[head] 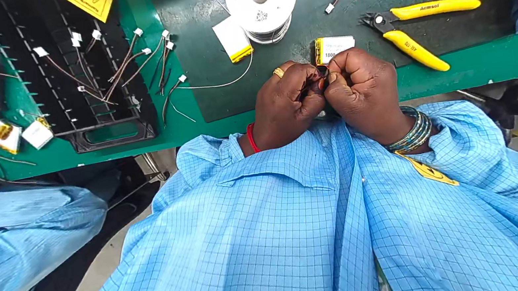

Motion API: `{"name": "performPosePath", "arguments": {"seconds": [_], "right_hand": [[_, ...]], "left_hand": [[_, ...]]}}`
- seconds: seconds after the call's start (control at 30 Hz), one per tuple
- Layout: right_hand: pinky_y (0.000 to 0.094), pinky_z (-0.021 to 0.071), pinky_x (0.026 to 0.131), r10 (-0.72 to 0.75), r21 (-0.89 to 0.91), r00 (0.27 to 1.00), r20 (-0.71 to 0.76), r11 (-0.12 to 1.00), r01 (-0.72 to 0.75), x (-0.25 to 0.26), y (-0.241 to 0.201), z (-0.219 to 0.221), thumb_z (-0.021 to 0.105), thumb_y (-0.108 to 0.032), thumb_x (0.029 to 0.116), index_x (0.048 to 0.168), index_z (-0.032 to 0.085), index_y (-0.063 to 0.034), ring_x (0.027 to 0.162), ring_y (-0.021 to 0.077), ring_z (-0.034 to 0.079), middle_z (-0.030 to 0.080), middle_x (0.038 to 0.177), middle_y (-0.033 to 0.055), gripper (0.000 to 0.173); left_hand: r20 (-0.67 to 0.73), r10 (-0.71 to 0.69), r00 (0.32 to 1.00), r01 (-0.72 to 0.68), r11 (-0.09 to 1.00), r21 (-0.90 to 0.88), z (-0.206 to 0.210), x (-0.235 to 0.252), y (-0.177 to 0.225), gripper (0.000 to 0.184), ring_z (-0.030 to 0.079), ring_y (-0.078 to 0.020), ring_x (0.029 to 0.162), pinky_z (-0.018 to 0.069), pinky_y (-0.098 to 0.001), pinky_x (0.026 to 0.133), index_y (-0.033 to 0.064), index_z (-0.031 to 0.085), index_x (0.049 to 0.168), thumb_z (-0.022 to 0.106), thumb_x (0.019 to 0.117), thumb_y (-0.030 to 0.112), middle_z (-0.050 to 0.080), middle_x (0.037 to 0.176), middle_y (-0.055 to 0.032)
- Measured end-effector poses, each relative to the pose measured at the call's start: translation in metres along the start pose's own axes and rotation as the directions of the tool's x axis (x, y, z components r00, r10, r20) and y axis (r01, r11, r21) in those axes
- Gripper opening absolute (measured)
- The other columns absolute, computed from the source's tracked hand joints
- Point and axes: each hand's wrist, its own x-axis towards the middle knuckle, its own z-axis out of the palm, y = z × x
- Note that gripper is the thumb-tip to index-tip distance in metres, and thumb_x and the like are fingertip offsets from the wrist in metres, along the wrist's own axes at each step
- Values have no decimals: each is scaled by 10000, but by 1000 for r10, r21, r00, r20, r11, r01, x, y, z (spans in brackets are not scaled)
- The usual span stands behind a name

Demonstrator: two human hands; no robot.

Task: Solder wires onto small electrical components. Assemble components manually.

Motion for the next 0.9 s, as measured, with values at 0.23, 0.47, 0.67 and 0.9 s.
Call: {"name": "performPosePath", "arguments": {"seconds": [0.23,0.47,0.67,0.9], "right_hand": [[130,333,516,22,23,1000,-6,1000,-22,1,-1,-1,528,-57,908,810,573,-60,564,-22,420,481,666,-39,107],[115,333,496,51,90,999,15,995,-52,1,0,-3,531,-62,919,822,577,-71,540,-42,415,475,654,-64,108],[109,343,488,79,140,997,23,987,-81,1,-1,-4,530,-48,933,851,579,-71,536,-49,424,482,662,-71,99],[102,397,462,107,189,993,40,975,-112,0,-2,-8,530,-42,957,899,576,-77,511,-44,461,508,669,-68,82]], "left_hand": [[-3,-4,1000,4,1000,-3,0,0,0,104,583,-55,697,486,-153,629,-52,673,899,618,892,36,630,806,-105],[-26,14,1000,-15,1000,-28,1,-1,-2,99,585,-56,689,489,-159,617,-59,676,891,628,891,28,637,800,-106],[-23,0,1000,-1,999,-47,0,-1,-1,104,587,-48,694,494,-152,620,-66,675,901,629,893,27,637,812,-108],[-39,-14,999,12,999,-34,-1,-1,0,93,580,-45,688,483,-147,613,-60,674,896,624,888,19,635,805,-101]]}}
